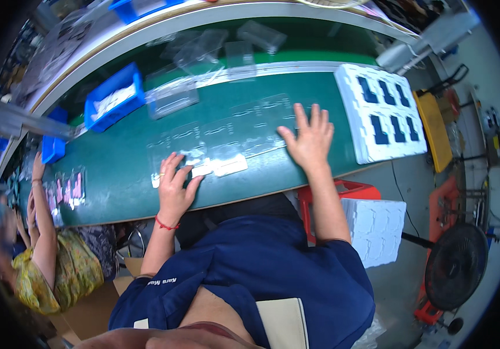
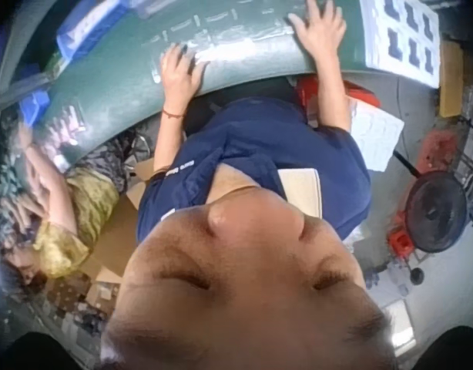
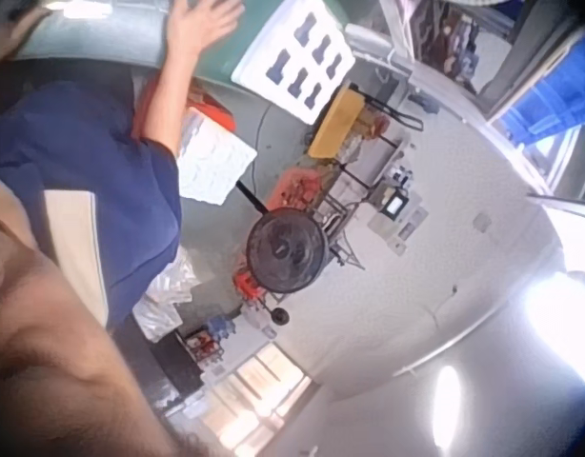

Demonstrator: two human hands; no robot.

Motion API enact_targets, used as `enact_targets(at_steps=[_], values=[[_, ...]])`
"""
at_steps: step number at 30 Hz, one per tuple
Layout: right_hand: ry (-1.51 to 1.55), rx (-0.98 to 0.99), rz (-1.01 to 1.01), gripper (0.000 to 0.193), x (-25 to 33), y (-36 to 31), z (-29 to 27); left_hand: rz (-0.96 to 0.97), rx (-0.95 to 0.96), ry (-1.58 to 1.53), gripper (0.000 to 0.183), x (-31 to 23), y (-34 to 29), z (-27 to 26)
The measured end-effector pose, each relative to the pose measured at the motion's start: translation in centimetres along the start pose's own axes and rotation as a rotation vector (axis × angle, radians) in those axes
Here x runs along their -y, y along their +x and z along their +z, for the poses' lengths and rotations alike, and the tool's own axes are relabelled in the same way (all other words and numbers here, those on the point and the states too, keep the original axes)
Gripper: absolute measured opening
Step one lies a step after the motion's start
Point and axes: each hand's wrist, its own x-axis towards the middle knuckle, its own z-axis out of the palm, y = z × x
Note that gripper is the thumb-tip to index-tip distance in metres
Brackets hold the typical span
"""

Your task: Assembling small plastic housings by inserting white triangular components and stacking the completed units.

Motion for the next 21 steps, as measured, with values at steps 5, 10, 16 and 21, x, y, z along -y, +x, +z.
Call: enact_targets(at_steps=[5, 10, 16, 21], values=[[0.05, -0.146, 0.03, 0.063, -0.7, 0.7, -2.6, 0.017, -0.015, 0.065, 0.046, 0.0, -0.1, -1.2], [-0.137, -0.339, 0.346, 0.044, -15.9, 4.0, -5.0, 0.046, -0.02, 0.106, 0.052, -0.4, -0.1, -1.7], [-0.248, 0.012, 0.861, 0.042, -29.5, 6.0, -6.4, 0.045, -0.027, 0.032, 0.045, -0.2, -0.3, -1.0], [-0.231, 0.056, 0.86, 0.044, -29.9, 7.6, -7.5, -0.013, -0.046, 0.041, 0.039, -0.3, -0.3, -1.1]])
